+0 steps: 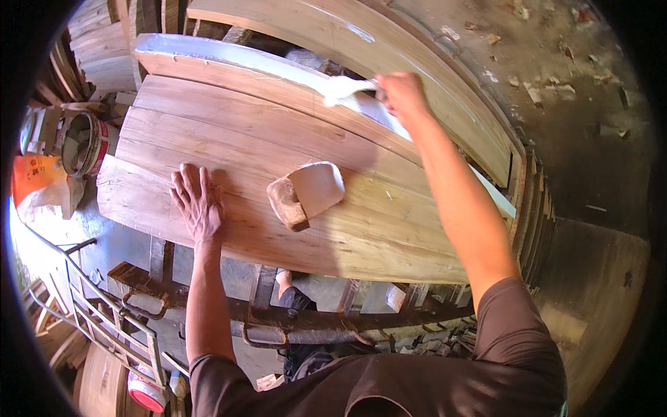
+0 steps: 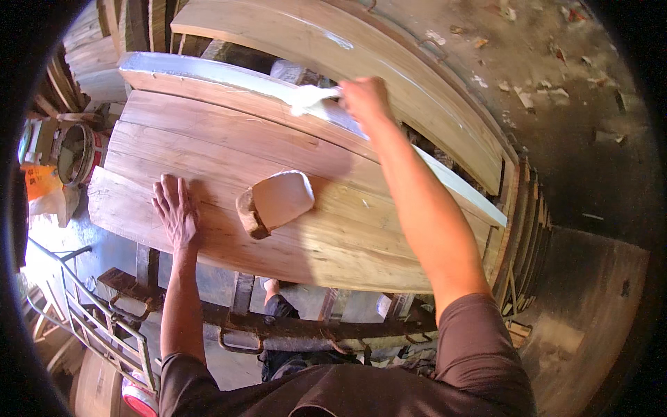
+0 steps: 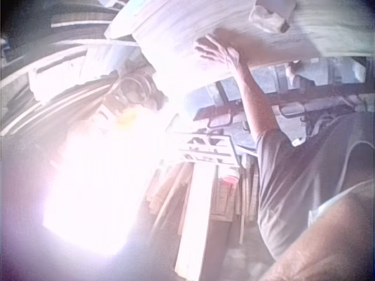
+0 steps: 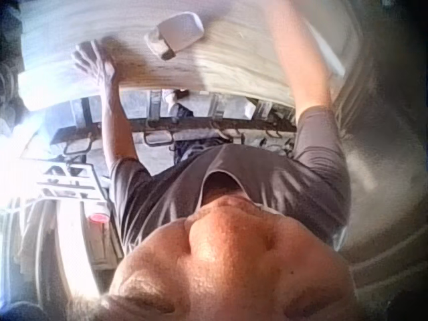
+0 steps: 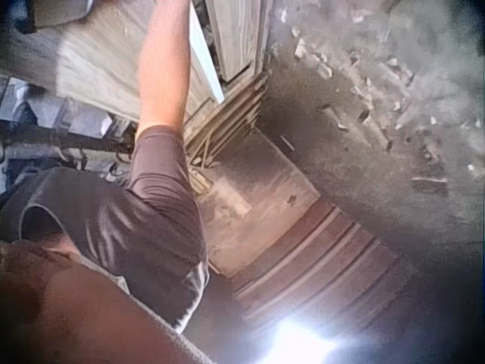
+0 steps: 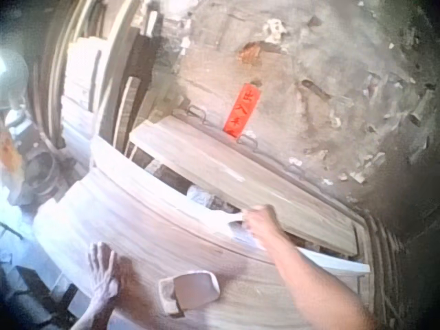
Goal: The person applies glue along the edges of wooden boards using a brush and then presses the boards together by hand.
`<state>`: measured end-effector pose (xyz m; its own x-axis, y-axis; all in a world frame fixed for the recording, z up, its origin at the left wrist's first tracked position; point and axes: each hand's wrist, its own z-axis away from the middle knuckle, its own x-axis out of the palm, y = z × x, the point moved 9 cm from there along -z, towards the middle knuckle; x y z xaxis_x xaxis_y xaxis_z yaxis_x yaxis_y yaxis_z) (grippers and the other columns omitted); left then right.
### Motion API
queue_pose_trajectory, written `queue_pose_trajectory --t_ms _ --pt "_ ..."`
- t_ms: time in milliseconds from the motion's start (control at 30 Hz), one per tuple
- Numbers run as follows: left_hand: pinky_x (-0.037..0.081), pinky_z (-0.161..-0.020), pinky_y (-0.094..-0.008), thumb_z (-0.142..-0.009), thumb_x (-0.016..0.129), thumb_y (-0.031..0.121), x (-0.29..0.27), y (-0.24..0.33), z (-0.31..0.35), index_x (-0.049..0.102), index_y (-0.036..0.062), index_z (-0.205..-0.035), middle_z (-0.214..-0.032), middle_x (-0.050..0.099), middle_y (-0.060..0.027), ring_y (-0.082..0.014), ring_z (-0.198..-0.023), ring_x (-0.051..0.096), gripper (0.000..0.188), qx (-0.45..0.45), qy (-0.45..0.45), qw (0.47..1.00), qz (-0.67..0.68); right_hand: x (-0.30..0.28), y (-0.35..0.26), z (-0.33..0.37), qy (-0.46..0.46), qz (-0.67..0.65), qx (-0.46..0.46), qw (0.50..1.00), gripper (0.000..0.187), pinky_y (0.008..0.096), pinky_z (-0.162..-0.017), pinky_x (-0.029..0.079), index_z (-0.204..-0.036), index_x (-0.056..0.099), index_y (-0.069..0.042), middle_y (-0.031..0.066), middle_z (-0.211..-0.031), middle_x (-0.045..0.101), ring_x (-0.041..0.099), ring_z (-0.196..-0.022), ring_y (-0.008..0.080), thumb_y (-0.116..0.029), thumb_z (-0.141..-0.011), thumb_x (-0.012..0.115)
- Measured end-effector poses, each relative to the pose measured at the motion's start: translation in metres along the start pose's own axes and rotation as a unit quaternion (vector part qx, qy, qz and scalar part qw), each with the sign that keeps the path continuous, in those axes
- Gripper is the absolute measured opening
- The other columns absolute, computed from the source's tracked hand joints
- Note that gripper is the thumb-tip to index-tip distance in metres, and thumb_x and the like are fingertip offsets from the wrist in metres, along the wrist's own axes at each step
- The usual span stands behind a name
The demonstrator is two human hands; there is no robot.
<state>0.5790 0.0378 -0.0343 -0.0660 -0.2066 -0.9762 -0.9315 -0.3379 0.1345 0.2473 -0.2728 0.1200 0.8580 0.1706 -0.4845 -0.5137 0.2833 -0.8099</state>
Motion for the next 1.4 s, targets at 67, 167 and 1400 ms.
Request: queue_pose_trajectory --t_ms 67,167,1400 --pt "0.011 -0.121 -0.0557 -0.096 0.054 0.037 -0.021 0.013 -0.007 0.035 0.0062 -0.15 -0.161 0.021 -0.021 -0.043 -0.15 0.014 0.065 -0.025 -0.025 0.999 0.032 0.062 -0.036 -0.002 -0.039 -0.009 -0.029 0.999 0.019 0.0283 -0.041 0.031 -0.08 0.065 0.001 0.0066 -0.064 0.059 0.046 -0.049 0.011 -0.013 -0.092 0.064" --pt "0.011 -0.121 -0.0559 -0.094 0.056 0.036 -0.023 0.009 -0.009 0.037 0.0061 -0.149 -0.162 0.022 -0.0189 -0.0418 -0.15 0.015 0.066 -0.035 -0.017 0.998 0.058 0.108 -0.059 0.002 -0.092 -0.115 -0.008 0.989 0.021 0.0281 -0.042 0.033 -0.081 0.062 0.001 0.0062 -0.064 0.058 0.049 -0.051 0.0124 -0.014 -0.096 0.061" --pt "0.011 -0.122 -0.0558 -0.083 0.062 0.036 -0.033 -0.019 -0.011 0.049 0.0035 -0.141 -0.162 0.023 -0.0192 -0.0426 -0.15 0.015 0.068 -0.127 -0.064 0.963 0.229 0.377 -0.284 0.002 -0.12 0.327 -0.602 0.718 0.018 0.037 -0.065 0.053 -0.104 0.073 -0.006 0.0122 -0.088 0.072 0.068 -0.075 0.025 -0.015 -0.094 0.061"
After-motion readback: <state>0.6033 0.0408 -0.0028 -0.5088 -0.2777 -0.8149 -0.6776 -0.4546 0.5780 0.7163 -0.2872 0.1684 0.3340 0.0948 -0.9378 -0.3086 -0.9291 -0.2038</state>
